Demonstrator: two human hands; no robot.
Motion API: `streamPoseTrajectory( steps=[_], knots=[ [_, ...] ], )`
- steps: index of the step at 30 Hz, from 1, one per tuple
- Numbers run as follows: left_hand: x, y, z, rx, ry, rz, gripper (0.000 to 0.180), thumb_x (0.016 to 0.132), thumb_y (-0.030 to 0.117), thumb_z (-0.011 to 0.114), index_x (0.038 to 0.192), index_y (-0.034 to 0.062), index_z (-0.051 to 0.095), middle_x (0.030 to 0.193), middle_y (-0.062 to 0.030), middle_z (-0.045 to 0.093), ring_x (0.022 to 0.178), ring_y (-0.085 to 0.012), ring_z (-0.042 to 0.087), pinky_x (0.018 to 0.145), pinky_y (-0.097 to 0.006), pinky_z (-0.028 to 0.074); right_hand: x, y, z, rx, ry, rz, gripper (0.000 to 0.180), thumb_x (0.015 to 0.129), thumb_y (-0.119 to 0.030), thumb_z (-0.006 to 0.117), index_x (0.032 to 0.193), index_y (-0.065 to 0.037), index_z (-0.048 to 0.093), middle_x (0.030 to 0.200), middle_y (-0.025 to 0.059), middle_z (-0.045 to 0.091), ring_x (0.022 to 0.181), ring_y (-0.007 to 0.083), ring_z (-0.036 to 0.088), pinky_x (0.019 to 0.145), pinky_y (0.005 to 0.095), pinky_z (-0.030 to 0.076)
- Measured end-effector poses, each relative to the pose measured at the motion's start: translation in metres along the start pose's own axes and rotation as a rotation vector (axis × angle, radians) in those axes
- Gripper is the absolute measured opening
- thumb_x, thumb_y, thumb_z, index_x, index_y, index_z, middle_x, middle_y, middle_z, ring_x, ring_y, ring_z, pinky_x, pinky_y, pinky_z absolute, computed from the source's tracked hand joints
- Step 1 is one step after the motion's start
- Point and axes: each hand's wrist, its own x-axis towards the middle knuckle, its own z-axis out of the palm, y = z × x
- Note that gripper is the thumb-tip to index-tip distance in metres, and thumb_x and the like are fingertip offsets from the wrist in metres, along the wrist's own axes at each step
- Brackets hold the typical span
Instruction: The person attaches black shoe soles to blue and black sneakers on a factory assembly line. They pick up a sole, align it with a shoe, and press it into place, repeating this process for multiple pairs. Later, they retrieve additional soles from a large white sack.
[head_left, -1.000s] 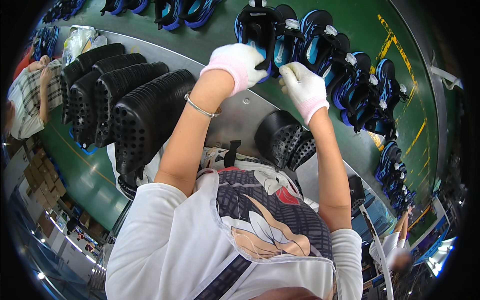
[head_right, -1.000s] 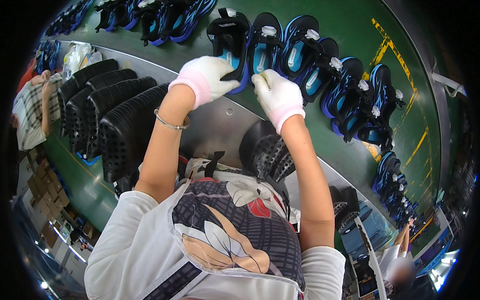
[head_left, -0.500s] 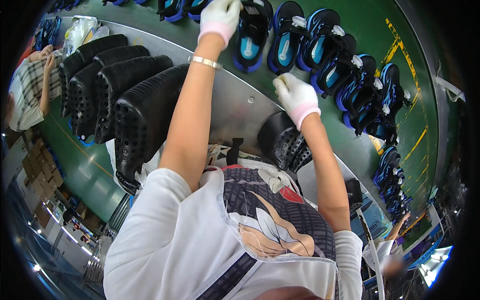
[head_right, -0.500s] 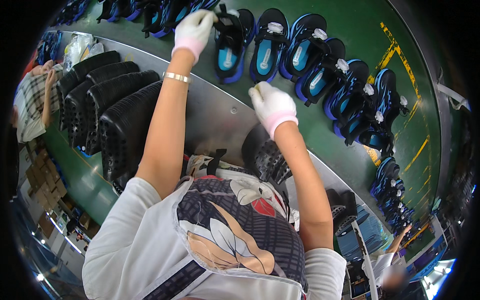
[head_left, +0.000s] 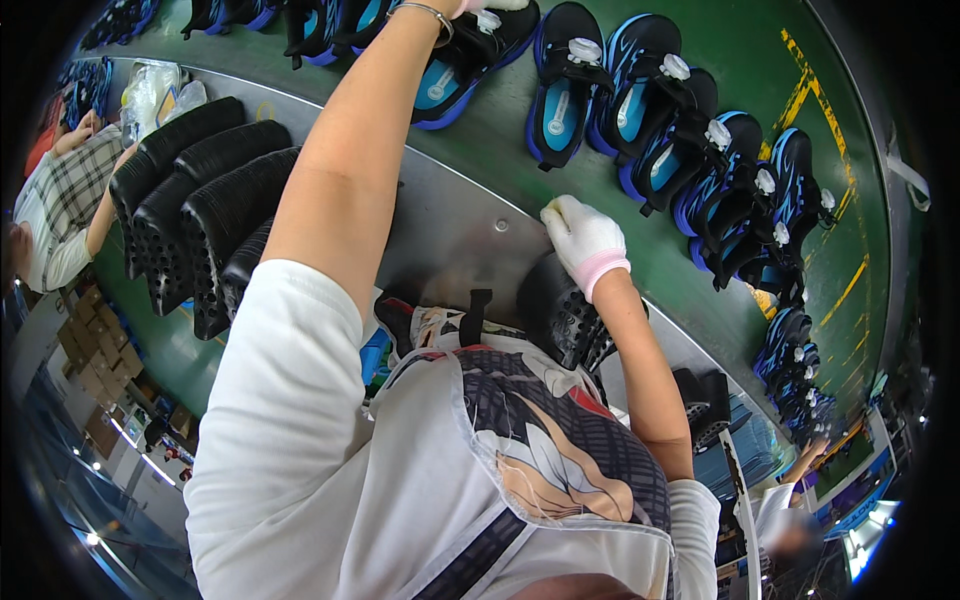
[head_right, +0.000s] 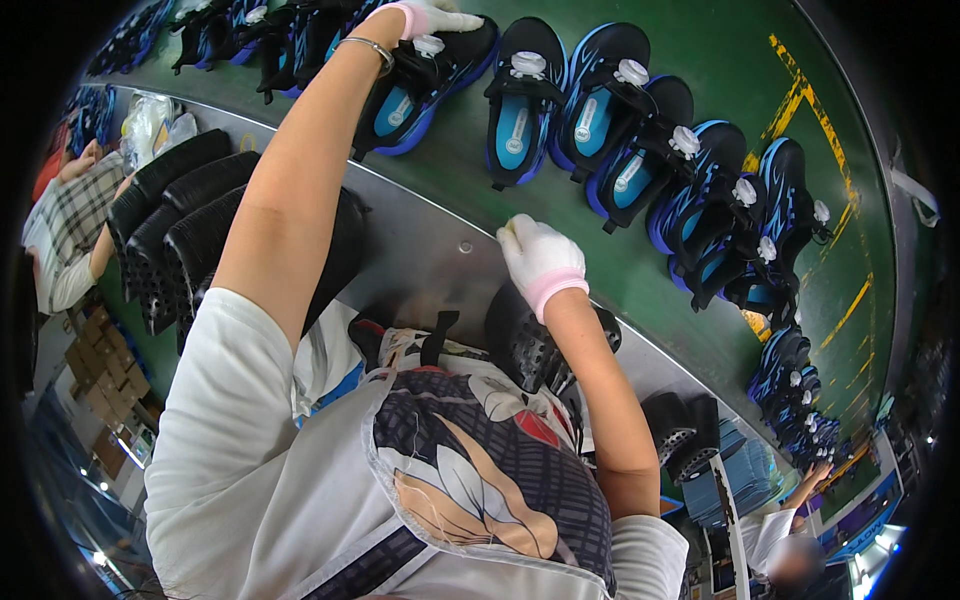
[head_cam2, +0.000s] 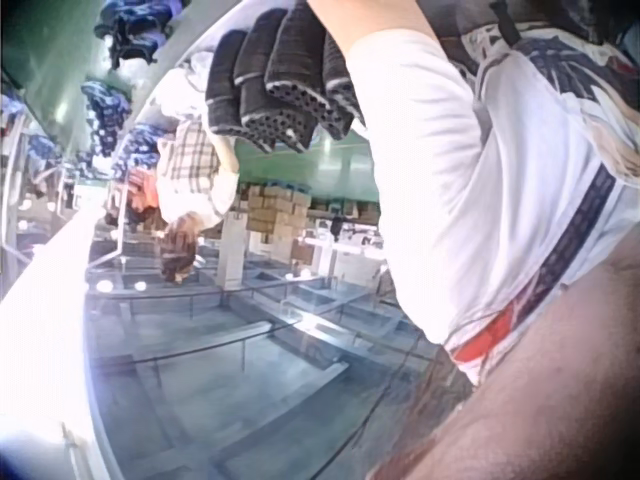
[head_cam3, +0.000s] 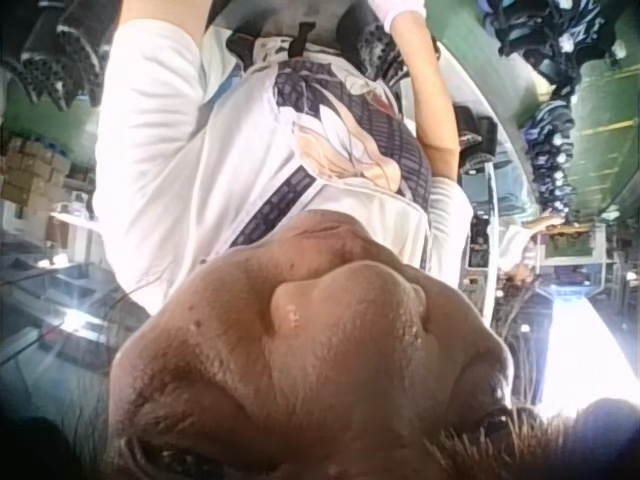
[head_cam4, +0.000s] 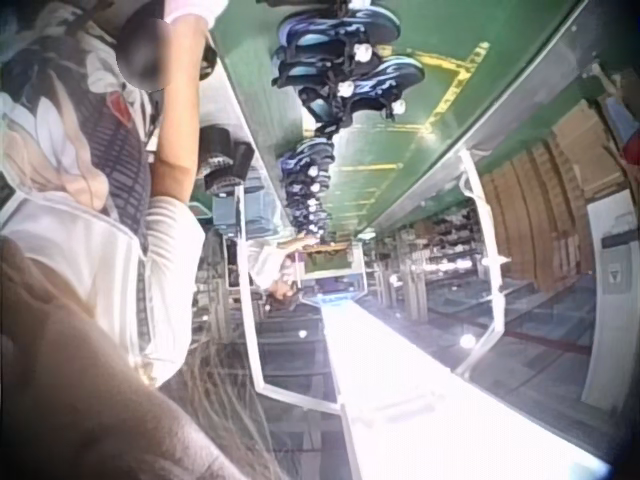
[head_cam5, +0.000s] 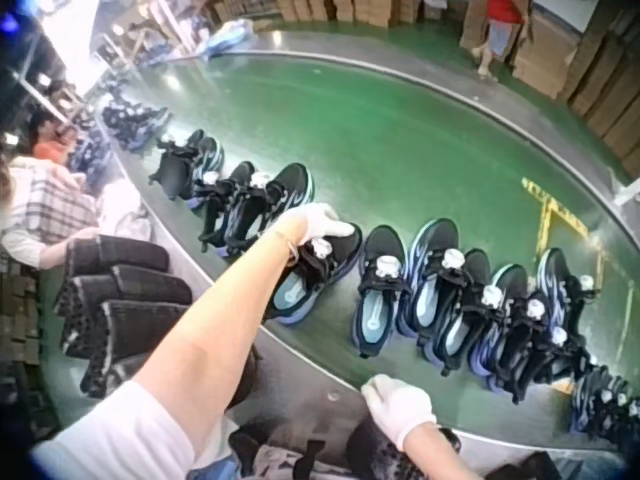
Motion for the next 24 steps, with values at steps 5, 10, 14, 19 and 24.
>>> streamPoseTrajectory(
  steps=[5,10,14,19,24],
  knots=[
    [0.002,-0.004,0.0,0.081,0.073,0.009,0.048,0.08,0.041,0.07,0.095,-0.0041,0.066,0.074,-0.0109,0.066,0.056,-0.0166,0.06,0.05,-0.03,0.047,0.006,-0.001,-0.003,0.015,0.155,-0.082,0.023,0.091,-0.031,0.051,0.092,-0.01,0.059,0.087,0.0152,0.065,0.08,0.036,0.062,0.072,0.0466,0.048],
    [-0.026,-0.022,0.0,0.039,0.238,0.189,0.041,0.083,0.036,0.067,0.097,-0.0025,0.065,0.083,-0.0126,0.067,0.063,-0.0181,0.062,0.056,-0.03,0.049,0.022,-0.012,-0.039,-0.215,0.727,-0.481,0.031,0.074,-0.017,0.071,0.104,-0.018,0.062,0.101,0.0064,0.061,0.093,0.0278,0.058,0.081,0.041,0.047],
    [-0.073,-0.028,0.019,-1.059,0.712,0.067,0.038,0.084,0.028,0.066,0.11,0.002,0.06,0.092,-0.009,0.063,0.085,-0.0207,0.062,0.075,-0.032,0.051,0.034,-0.017,-0.06,-0.483,0.472,-0.306,0.041,0.076,-0.044,0.068,0.113,-0.025,0.061,0.103,0.0086,0.064,0.101,0.0295,0.059,0.092,0.0451,0.039],
    [-0.124,-0.026,0.089,-0.158,1.23,-0.065,0.049,0.092,0.046,0.045,0.117,0.0069,0.062,0.117,-0.0211,0.06,0.108,-0.0374,0.055,0.095,-0.041,0.041,0.057,-0.016,-0.08,-0.515,0.06,-0.331,0.049,0.086,-0.059,0.048,0.121,-0.026,0.057,0.092,0.0114,0.067,0.092,0.0286,0.063,0.085,0.0388,0.044],
    [-0.124,-0.015,0.119,0.13,1.035,-0.18,0.06,0.087,0.049,0.046,0.128,0.0052,0.053,0.116,-0.0244,0.059,0.11,-0.0421,0.052,0.095,-0.046,0.041,0.047,-0.01,-0.085,-0.56,0.069,-0.26,0.049,0.088,-0.06,0.044,0.121,-0.025,0.057,0.079,0.0107,0.068,0.082,0.0308,0.065,0.081,0.0403,0.044]
  ],
)
